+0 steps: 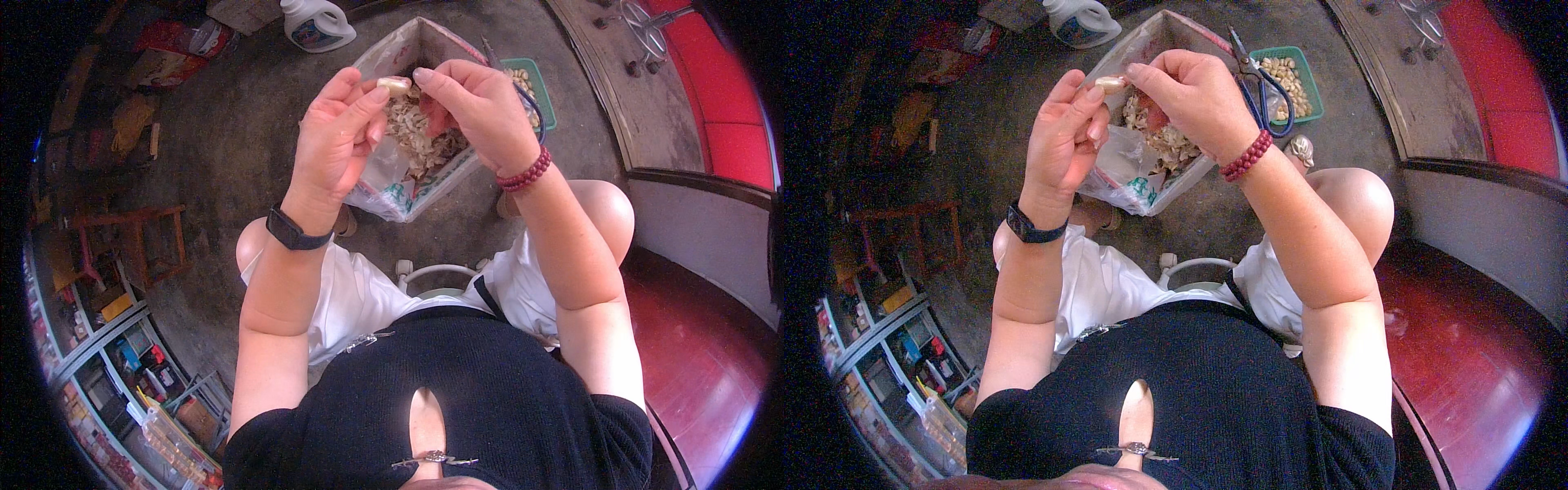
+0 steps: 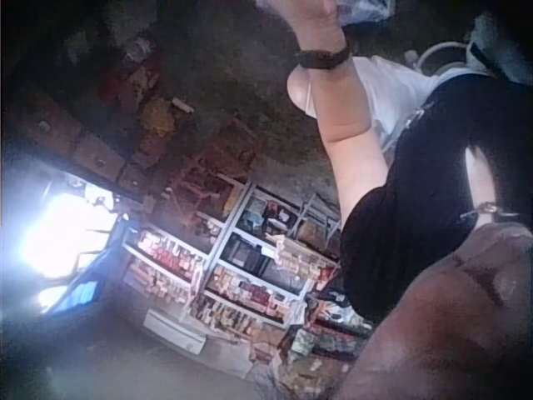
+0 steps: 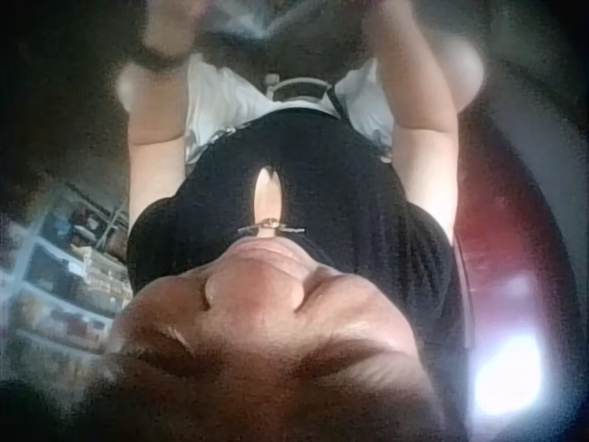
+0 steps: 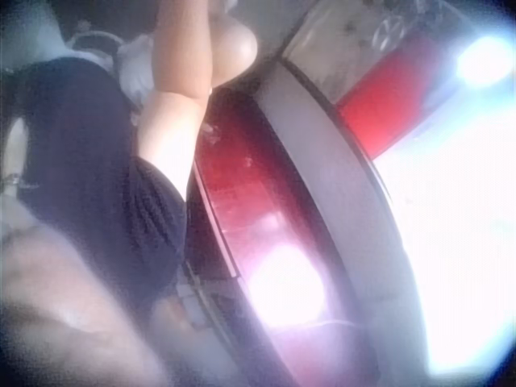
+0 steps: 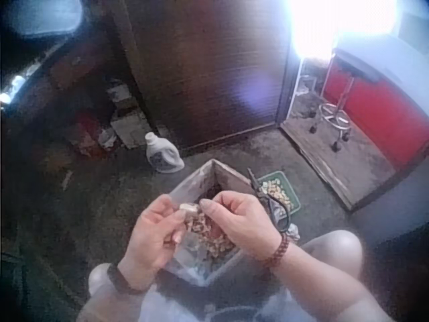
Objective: The person peels garlic cloves by hand, discarding skins into a plastic-lined bin and placing peeled cloves into a green basket, occasionally using scissors to snip the ends of the cloves.
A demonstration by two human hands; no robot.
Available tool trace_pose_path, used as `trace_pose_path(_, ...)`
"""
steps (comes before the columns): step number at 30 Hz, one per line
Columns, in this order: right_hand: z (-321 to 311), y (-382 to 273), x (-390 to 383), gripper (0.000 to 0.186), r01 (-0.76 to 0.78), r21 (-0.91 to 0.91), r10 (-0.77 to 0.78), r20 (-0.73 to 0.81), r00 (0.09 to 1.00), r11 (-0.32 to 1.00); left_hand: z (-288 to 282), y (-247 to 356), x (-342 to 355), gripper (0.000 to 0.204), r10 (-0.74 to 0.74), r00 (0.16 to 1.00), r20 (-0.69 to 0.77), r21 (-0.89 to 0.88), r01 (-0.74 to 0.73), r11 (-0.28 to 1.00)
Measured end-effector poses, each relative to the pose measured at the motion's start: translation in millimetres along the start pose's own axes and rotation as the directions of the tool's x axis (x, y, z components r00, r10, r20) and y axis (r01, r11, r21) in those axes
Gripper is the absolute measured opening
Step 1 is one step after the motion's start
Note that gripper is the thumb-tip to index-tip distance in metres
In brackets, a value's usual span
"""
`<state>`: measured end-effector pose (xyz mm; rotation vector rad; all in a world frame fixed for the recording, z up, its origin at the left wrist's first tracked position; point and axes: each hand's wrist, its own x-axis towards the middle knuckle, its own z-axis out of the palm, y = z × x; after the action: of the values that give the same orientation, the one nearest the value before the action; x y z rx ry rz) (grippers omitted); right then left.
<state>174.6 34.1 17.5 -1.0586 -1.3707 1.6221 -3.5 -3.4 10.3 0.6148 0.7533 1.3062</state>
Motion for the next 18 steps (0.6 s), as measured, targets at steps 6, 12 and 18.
trace_pose_path(6, 9, 5, -3, 0.031, -0.157, 0.256, 0.138, 0.091, 0.986, 0.954, 9, 3, 0, 0.021, 0.061, 0.997, 0.039, 0.477, -0.072, 0.876)
trace_pose_path(12, -23, -3, 4, 0.023, -0.047, 0.125, 0.052, -0.036, 0.998, 0.991, 17, -5, -2, 0.018, 0.163, 0.986, -0.016, 0.430, -0.141, 0.892)
trace_pose_path(18, -114, 26, 19, 0.032, 0.001, -0.103, -0.055, -0.525, 0.849, 0.995, -17, 2, 8, 0.008, -0.135, 0.980, -0.149, 0.101, 0.151, 0.983)
